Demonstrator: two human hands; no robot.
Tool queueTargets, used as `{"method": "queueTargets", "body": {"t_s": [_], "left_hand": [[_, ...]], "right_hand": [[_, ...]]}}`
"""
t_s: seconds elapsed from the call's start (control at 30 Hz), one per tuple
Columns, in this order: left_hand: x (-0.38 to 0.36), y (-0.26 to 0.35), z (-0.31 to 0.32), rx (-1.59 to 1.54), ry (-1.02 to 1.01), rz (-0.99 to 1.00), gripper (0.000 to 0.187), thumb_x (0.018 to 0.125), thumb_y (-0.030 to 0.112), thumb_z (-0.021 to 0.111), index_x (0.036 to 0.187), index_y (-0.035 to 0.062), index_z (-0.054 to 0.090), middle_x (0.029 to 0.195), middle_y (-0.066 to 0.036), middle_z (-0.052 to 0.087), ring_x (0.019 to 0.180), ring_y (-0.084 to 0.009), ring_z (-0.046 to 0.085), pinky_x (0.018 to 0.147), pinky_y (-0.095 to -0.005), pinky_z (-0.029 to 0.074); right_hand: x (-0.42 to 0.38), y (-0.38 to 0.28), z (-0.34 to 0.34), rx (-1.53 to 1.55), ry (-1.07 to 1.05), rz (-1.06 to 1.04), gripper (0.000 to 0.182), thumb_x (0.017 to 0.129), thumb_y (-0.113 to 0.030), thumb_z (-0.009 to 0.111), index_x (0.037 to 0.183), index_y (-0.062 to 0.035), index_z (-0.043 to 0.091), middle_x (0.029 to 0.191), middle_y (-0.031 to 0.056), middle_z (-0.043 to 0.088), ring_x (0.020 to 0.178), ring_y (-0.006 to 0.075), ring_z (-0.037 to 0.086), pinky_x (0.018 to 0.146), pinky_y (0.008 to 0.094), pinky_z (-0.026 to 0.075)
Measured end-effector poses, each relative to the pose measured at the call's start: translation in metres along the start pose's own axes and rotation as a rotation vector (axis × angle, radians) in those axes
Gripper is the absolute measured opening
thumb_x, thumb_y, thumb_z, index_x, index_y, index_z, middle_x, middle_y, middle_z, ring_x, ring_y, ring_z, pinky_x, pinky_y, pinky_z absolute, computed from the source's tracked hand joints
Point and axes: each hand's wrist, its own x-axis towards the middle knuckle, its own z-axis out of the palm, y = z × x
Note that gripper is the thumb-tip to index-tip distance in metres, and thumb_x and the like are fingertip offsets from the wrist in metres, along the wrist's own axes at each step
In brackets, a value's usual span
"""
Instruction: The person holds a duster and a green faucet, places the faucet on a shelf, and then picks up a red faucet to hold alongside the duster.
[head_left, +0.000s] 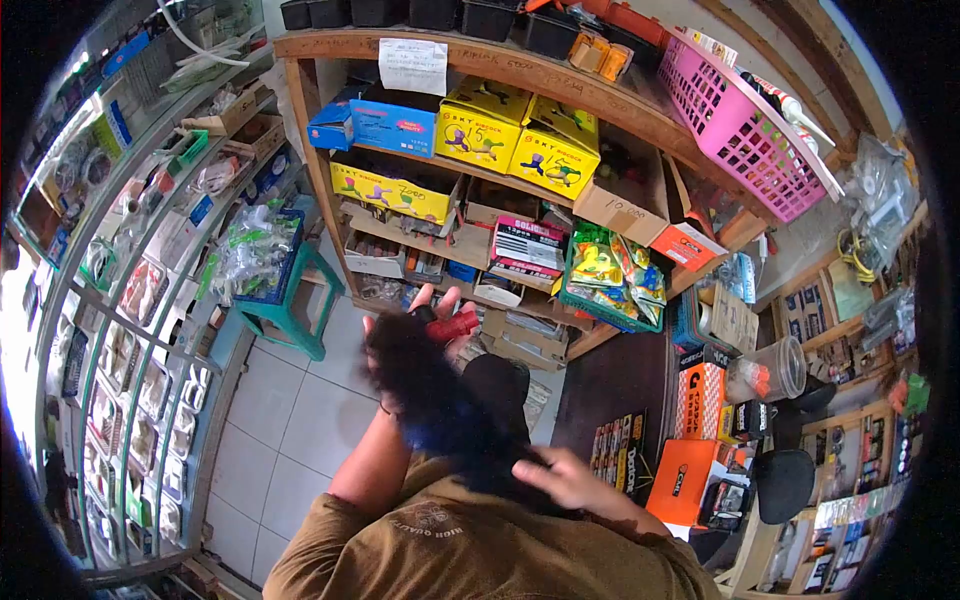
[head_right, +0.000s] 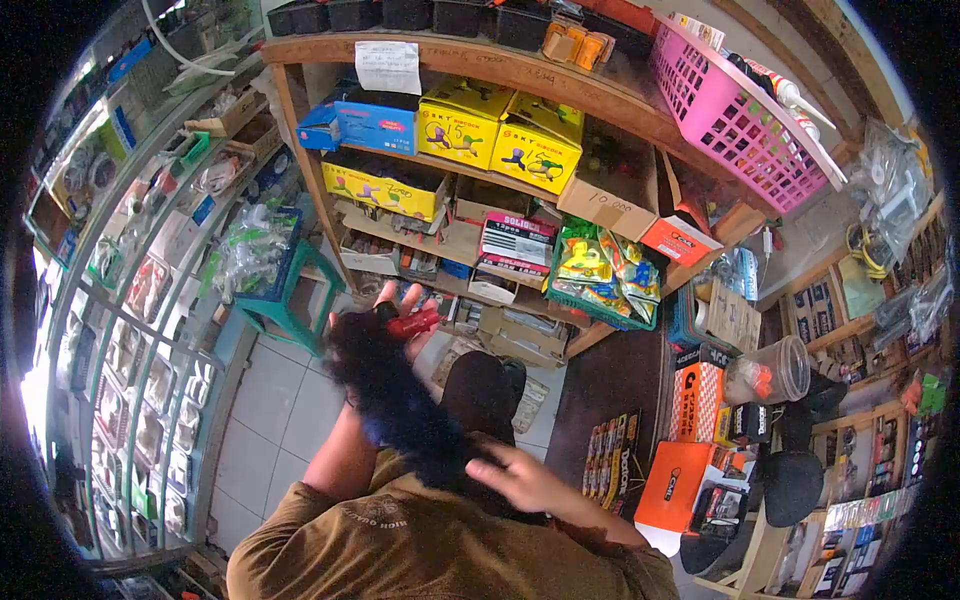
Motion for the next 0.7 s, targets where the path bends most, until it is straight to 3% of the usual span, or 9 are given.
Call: {"method": "queueTargets", "body": {"t_s": [0.13,0.17,0.2,0.3,0.33,0.37,0.47,0.57,0.7], "left_hand": [[0.000,0.003,0.005,-0.113,0.150,-0.005,0.078,0.077,0.065,0.032,0.124,0.0020,0.036,0.128,-0.017,0.037,0.114,-0.0342,0.038,0.098,-0.0454,0.025],[0.004,-0.007,0.007,0.049,-0.105,0.073,0.075,0.078,0.064,0.033,0.123,0.0040,0.038,0.126,-0.016,0.039,0.112,-0.0350,0.041,0.097,-0.0469,0.025],[0.007,-0.008,0.000,0.059,-0.078,0.026,0.073,0.079,0.062,0.032,0.124,0.0060,0.038,0.126,-0.016,0.039,0.113,-0.0351,0.040,0.097,-0.0474,0.025],[0.009,-0.006,0.005,0.027,-0.077,-0.005,0.066,0.081,0.058,0.032,0.127,0.0115,0.034,0.127,-0.015,0.039,0.116,-0.0368,0.036,0.098,-0.0493,0.023],[0.006,-0.005,0.017,-0.059,0.124,-0.002,0.057,0.084,0.050,0.035,0.125,0.0116,0.037,0.126,-0.014,0.040,0.117,-0.0377,0.034,0.099,-0.0496,0.023],[0.009,-0.007,0.006,-0.063,0.124,-0.002,0.057,0.084,0.050,0.035,0.125,0.0116,0.037,0.126,-0.014,0.040,0.117,-0.0377,0.034,0.099,-0.0496,0.023],[0.024,-0.012,-0.055,0.065,-0.247,-0.115,0.040,0.084,0.033,0.043,0.117,0.0109,0.044,0.121,-0.012,0.042,0.115,-0.0343,0.036,0.098,-0.0475,0.026],[0.021,-0.013,-0.051,0.046,-0.197,-0.150,0.048,0.082,0.042,0.041,0.117,0.0090,0.044,0.121,-0.014,0.043,0.113,-0.0348,0.038,0.097,-0.0480,0.027],[0.014,-0.011,-0.030,0.016,-0.132,-0.166,0.063,0.079,0.057,0.038,0.117,0.0063,0.043,0.120,-0.016,0.044,0.111,-0.0356,0.041,0.095,-0.0489,0.030]], "right_hand": [[0.003,-0.005,0.002,0.055,0.131,-0.016,0.041,0.088,-0.030,0.047,0.111,0.0042,0.047,0.099,0.0076,0.057,0.091,0.0131,0.050,0.082,0.0270,0.039],[0.003,-0.002,0.007,-0.060,0.113,-0.106,0.041,0.088,-0.030,0.047,0.111,0.0044,0.047,0.100,0.0082,0.056,0.091,0.0124,0.049,0.081,0.0264,0.039],[0.002,-0.002,0.005,-0.114,-0.016,-0.017,0.041,0.087,-0.028,0.049,0.113,0.0042,0.046,0.104,0.0088,0.054,0.095,0.0116,0.047,0.082,0.0258,0.038],[0.001,-0.009,-0.011,0.196,0.104,0.277,0.040,0.087,-0.025,0.049,0.113,0.0043,0.046,0.106,0.0085,0.053,0.097,0.0115,0.045,0.084,0.0267,0.036],[0.001,0.009,-0.011,0.353,0.228,0.017,0.039,0.086,-0.022,0.050,0.114,0.0046,0.045,0.105,0.0075,0.054,0.096,0.0111,0.046,0.084,0.0267,0.036],[0.001,0.011,-0.010,0.350,0.230,0.019,0.039,0.086,-0.022,0.050,0.114,0.0046,0.045,0.105,0.0075,0.054,0.096,0.0111,0.046,0.084,0.0267,0.036],[0.000,-0.003,0.003,-0.007,-0.079,-0.032,0.040,0.085,-0.019,0.050,0.117,0.0042,0.042,0.108,0.0062,0.052,0.098,0.0121,0.046,0.086,0.0261,0.035],[0.009,-0.019,-0.004,0.186,-0.149,-0.094,0.041,0.085,-0.021,0.050,0.117,0.0031,0.043,0.109,0.0049,0.052,0.100,0.0121,0.044,0.087,0.0260,0.034],[0.027,-0.039,0.011,0.157,-0.139,0.146,0.047,0.086,-0.031,0.049,0.119,0.0020,0.041,0.114,0.0055,0.049,0.106,0.0128,0.040,0.090,0.0283,0.032]]}}
